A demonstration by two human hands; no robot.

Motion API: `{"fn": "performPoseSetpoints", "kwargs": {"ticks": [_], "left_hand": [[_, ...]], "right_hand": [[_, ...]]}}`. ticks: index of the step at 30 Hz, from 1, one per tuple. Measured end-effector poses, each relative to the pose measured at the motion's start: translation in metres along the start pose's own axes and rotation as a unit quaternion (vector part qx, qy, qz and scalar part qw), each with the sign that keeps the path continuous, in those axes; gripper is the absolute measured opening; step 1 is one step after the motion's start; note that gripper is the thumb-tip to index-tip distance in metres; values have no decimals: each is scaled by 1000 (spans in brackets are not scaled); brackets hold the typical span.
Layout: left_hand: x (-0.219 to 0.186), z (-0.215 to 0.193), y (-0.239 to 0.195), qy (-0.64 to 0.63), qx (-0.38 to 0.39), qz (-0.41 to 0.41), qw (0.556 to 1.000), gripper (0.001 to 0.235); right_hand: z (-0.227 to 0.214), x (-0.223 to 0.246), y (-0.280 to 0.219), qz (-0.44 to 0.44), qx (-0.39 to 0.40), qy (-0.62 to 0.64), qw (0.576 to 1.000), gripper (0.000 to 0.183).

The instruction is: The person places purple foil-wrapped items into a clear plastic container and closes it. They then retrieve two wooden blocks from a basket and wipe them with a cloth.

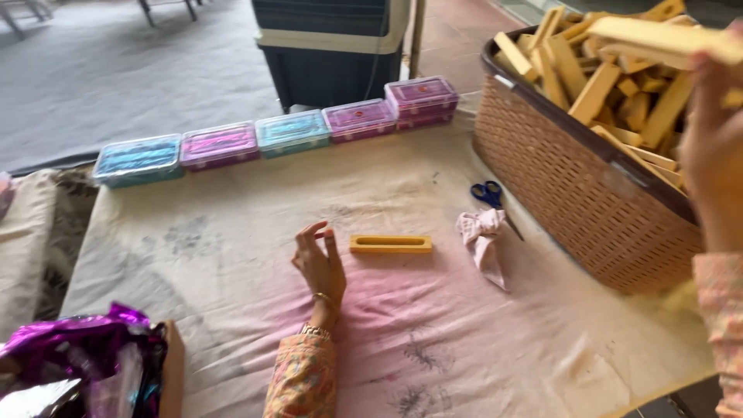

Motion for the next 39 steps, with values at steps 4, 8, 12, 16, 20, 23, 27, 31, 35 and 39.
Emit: {"fn": "performPoseSetpoints", "kwargs": {"ticks": [4, 8, 12, 16, 20, 23, 27, 31, 35, 39], "left_hand": [[-16, -11, 2, -18, 23, 4, 1000, 38], [-6, -1, 3, -32, 33, -16, 999, 38], [-17, -14, 5, -41, 29, -12, 999, 40], [-6, 2, 6, -33, 55, -20, 998, 41], [7, 23, 5, -80, 162, -48, 982, 46], [-2, 29, 0, -40, 259, -28, 965, 44], [-19, 17, 1, -14, 242, 74, 967, 53], [-10, 25, -1, -42, 273, 47, 960, 45], [-27, 17, -4, -12, 302, 47, 952, 43], [-48, 9, -16, 35, 333, 45, 941, 44]], "right_hand": [[46, 139, 34, 32, -13, 110, 993, 27], [165, 217, -9, 81, 72, 331, 938, 25], [246, 242, -67, 160, 211, 432, 862, 28], [259, 249, -75, 35, 269, 328, 905, 50], [274, 229, -85, 98, 290, 330, 893, 51], [278, 220, -91, 146, 318, 376, 858, 44], [280, 212, -94, 192, 335, 383, 839, 49], [280, 206, -91, 122, 350, 366, 854, 53], [264, 204, -82, 105, 347, 397, 843, 50], [255, 197, -87, 78, 384, 315, 865, 47]]}}
Point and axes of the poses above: each hand's wrist, its own y-axis towards the middle knuckle, its own z-axis out of the palm, x = y × z, the point moved 5 cm from there along y, towards the middle knuckle, and after that the axes turned 10 degrees about x, right-handed, at the moved point
